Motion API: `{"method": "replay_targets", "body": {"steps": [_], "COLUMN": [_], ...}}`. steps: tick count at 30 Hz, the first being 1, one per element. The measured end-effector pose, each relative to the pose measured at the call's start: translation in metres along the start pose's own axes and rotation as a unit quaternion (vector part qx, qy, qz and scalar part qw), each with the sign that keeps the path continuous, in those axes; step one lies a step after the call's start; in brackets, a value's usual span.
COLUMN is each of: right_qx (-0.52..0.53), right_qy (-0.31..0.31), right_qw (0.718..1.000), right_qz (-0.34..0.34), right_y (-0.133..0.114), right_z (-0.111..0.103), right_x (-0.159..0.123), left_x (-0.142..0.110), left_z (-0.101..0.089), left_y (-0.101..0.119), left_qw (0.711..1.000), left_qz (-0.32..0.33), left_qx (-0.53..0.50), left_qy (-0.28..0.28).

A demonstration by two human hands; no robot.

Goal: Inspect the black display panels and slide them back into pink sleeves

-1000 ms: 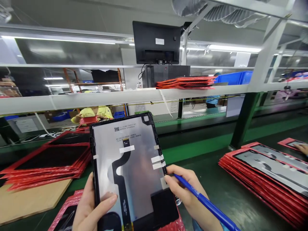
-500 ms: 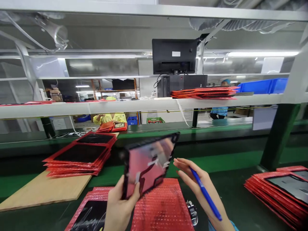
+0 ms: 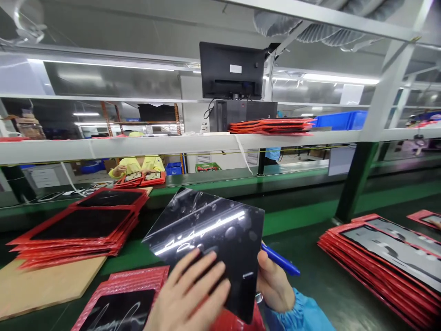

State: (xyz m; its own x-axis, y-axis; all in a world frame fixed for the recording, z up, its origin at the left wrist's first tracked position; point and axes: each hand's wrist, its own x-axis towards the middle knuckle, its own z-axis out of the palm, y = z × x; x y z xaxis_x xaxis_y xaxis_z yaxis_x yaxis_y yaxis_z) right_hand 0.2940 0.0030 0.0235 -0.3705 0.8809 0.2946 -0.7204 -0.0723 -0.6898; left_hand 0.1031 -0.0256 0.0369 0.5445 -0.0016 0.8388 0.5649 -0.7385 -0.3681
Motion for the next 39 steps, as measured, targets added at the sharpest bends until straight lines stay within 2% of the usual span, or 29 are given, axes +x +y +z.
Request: {"method": "replay_targets", "body": {"steps": [1, 3, 6, 8, 9, 10, 11, 13, 15, 17, 19, 22, 24, 26, 28, 30, 32, 35, 39], "right_qx": [-0.008, -0.026, -0.055, -0.085, -0.097, -0.105, -0.109, -0.113, -0.114, -0.099, -0.071, -0.049, -0.045, -0.048, -0.072, -0.102, -0.116, -0.119, -0.132], "right_qy": [0.002, 0.010, 0.031, 0.054, 0.064, 0.073, 0.078, 0.077, 0.072, 0.070, 0.074, 0.068, 0.066, 0.075, 0.064, 0.002, -0.069, -0.121, -0.136], "right_qw": [1.000, 1.000, 0.998, 0.995, 0.993, 0.991, 0.991, 0.991, 0.991, 0.992, 0.995, 0.996, 0.997, 0.996, 0.995, 0.995, 0.989, 0.981, 0.976], "right_qz": [-0.006, -0.011, -0.018, -0.026, -0.029, -0.027, -0.021, 0.003, 0.023, 0.017, -0.004, -0.014, -0.008, -0.024, -0.033, 0.006, 0.064, 0.091, 0.105], "right_y": [0.001, 0.001, -0.001, -0.004, -0.005, -0.007, -0.009, -0.013, -0.015, -0.016, -0.013, -0.004, 0.002, 0.005, 0.004, 0.001, -0.003, -0.008, -0.013], "right_z": [0.000, 0.001, 0.002, 0.002, 0.001, 0.000, -0.001, -0.003, -0.005, -0.004, 0.000, 0.009, 0.017, 0.026, 0.033, 0.039, 0.041, 0.042, 0.045], "right_x": [-0.002, -0.006, -0.013, -0.017, -0.019, -0.021, -0.023, -0.026, -0.027, -0.027, -0.024, -0.015, -0.010, -0.007, -0.007, -0.008, -0.010, -0.013, -0.018], "left_x": [0.005, 0.011, 0.007, 0.001, -0.002, -0.004, -0.005, -0.005, -0.003, 0.000, 0.003, 0.009, 0.013, 0.016, 0.018, 0.018, 0.016, 0.012, 0.007], "left_z": [0.002, 0.005, 0.004, -0.001, -0.004, -0.008, -0.012, -0.019, -0.023, -0.024, -0.023, -0.021, -0.021, -0.022, -0.025, -0.029, -0.034, -0.037, -0.037], "left_y": [0.005, 0.012, 0.015, 0.016, 0.017, 0.018, 0.018, 0.017, 0.011, 0.004, -0.001, 0.000, 0.003, 0.006, 0.007, 0.006, 0.004, -0.001, -0.008], "left_qw": [0.999, 0.998, 0.995, 0.984, 0.969, 0.940, 0.895, 0.783, 0.693, 0.620, 0.552, 0.471, 0.440, 0.436, 0.457, 0.484, 0.497, 0.508, 0.512], "left_qz": [0.004, 0.010, -0.041, -0.129, -0.203, -0.295, -0.392, -0.556, -0.640, -0.676, -0.682, -0.675, -0.673, -0.658, -0.632, -0.611, -0.601, -0.597, -0.604], "left_qx": [-0.021, -0.038, -0.057, -0.061, -0.063, -0.073, -0.096, -0.171, -0.256, -0.341, -0.429, -0.481, -0.456, -0.442, -0.435, -0.409, -0.385, -0.368, -0.350], "left_qy": [0.031, 0.050, 0.067, 0.103, 0.124, 0.158, 0.191, 0.221, 0.213, 0.207, 0.216, 0.301, 0.381, 0.426, 0.450, 0.475, 0.493, 0.500, 0.501]}}
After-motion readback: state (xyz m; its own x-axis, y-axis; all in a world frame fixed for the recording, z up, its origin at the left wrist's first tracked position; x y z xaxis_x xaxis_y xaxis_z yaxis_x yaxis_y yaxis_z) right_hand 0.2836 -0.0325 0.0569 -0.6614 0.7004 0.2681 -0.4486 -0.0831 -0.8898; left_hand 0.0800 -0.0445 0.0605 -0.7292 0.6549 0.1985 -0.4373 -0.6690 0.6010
